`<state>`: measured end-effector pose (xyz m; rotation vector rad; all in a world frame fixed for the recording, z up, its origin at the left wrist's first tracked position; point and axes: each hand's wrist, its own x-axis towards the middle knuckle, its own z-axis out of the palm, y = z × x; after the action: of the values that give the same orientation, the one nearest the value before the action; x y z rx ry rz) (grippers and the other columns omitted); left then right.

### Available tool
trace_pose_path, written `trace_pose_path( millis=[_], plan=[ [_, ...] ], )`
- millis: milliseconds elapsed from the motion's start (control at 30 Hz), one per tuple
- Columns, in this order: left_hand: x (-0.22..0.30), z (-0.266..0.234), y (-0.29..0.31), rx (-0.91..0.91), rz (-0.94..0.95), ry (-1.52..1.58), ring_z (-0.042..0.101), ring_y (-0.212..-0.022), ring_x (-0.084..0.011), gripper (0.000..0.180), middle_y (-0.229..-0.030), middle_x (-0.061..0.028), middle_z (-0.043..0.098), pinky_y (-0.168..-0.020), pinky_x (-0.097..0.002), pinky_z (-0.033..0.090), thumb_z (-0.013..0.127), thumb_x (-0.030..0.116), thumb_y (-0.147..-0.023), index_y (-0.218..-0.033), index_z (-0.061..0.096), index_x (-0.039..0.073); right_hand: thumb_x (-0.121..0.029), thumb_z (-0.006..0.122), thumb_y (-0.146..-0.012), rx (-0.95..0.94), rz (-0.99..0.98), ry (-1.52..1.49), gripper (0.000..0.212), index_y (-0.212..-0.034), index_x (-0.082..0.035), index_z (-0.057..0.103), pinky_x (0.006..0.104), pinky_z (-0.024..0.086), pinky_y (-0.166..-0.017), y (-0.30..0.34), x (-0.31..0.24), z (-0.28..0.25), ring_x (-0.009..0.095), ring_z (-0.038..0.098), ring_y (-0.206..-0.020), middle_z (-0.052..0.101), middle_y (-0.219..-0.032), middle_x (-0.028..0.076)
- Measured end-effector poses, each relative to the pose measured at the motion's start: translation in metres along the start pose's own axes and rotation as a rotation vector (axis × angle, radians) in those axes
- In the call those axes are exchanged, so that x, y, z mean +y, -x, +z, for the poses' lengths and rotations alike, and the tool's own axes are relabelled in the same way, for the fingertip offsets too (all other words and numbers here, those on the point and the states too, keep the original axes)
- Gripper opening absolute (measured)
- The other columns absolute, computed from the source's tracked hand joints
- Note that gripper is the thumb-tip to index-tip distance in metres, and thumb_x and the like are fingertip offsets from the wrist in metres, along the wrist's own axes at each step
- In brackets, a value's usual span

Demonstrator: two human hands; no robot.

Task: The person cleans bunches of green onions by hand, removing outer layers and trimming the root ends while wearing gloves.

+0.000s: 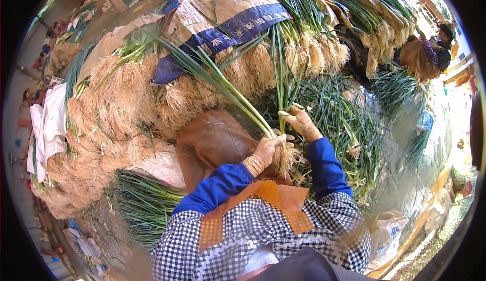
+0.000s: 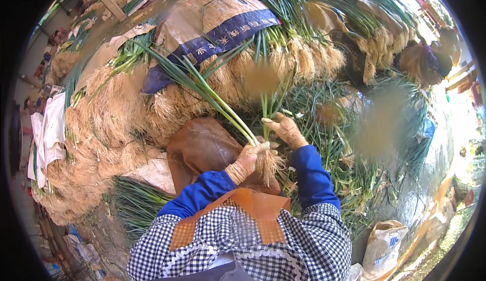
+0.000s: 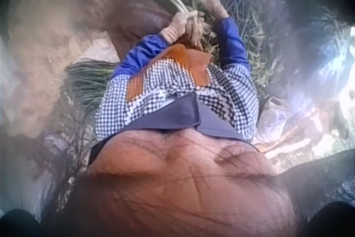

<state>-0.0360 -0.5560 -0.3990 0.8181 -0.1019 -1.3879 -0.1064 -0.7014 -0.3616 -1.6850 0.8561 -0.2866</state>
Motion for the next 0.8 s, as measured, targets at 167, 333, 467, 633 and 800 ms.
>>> trace_pose_path(
  millis=[167,333,467,633,800],
  plan=[
    [0.002,-0.001,0.007,0.043,0.119,-0.215,0.064,-0.076,-0.0193,0.022,-0.09,-0.0112,0.063,-0.069,-0.0316,0.055,0.059,0.0,-0.082,-0.103,0.053,-0.002,-0.024,0.058,-0.088,0.334,-0.159,-0.205,0.024,-0.087,0.0,0.062,0.0276,0.047,-0.058,0.029,0.018,0.033,0.017,0.06,-0.061,0.065,-0.073,0.01],
    [-0.018,-0.004,0.001,0.02,0.181,-0.404,0.063,-0.074,-0.0184,0.017,-0.086,-0.0084,0.061,-0.068,-0.0311,0.055,0.06,-0.002,-0.081,-0.097,0.055,-0.005,-0.022,0.056,-0.09,0.603,-0.303,0.205,0.022,-0.078,-0.004,0.06,0.0319,0.044,-0.049,0.062,0.021,0.021,0.023,0.058,-0.054,0.06,-0.064,0.01],
    [-0.016,-0.01,-0.004,0.048,0.195,-0.327,0.063,-0.081,-0.0199,0.016,-0.089,-0.01,0.062,-0.071,-0.0306,0.055,0.057,0.0,-0.084,-0.098,0.055,-0.006,-0.016,0.061,-0.085,0.673,-0.571,0.497,0.017,-0.071,-0.007,0.056,0.0366,0.039,-0.045,0.057,0.011,0.024,0.029,0.052,-0.049,0.052,-0.057,0.011],
    [0.024,-0.034,-0.002,0.106,0.081,-0.013,0.065,-0.075,-0.0238,0.016,-0.086,-0.0171,0.065,-0.064,-0.0343,0.056,0.056,0.008,-0.088,-0.099,0.055,-0.003,-0.032,0.054,-0.09,0.819,-0.052,0.023,0.029,-0.089,-0.005,0.063,0.0294,0.047,-0.05,0.068,0.012,-0.035,0.016,0.058,-0.057,0.063,-0.068,0.007],
    [0.021,-0.015,0.007,0.079,0.096,-0.136,0.062,-0.062,-0.0181,0.016,-0.074,-0.0095,0.063,-0.054,-0.0293,0.053,0.061,0.01,-0.085,-0.097,0.055,0.001,-0.061,0.047,-0.083,0.028,0.469,1.168,0.059,-0.084,-0.006,0.067,0.038,0.049,-0.071,0.049,0.026,-0.078,0.029,0.064,-0.076,0.066,-0.08,0.014]
  ],
)
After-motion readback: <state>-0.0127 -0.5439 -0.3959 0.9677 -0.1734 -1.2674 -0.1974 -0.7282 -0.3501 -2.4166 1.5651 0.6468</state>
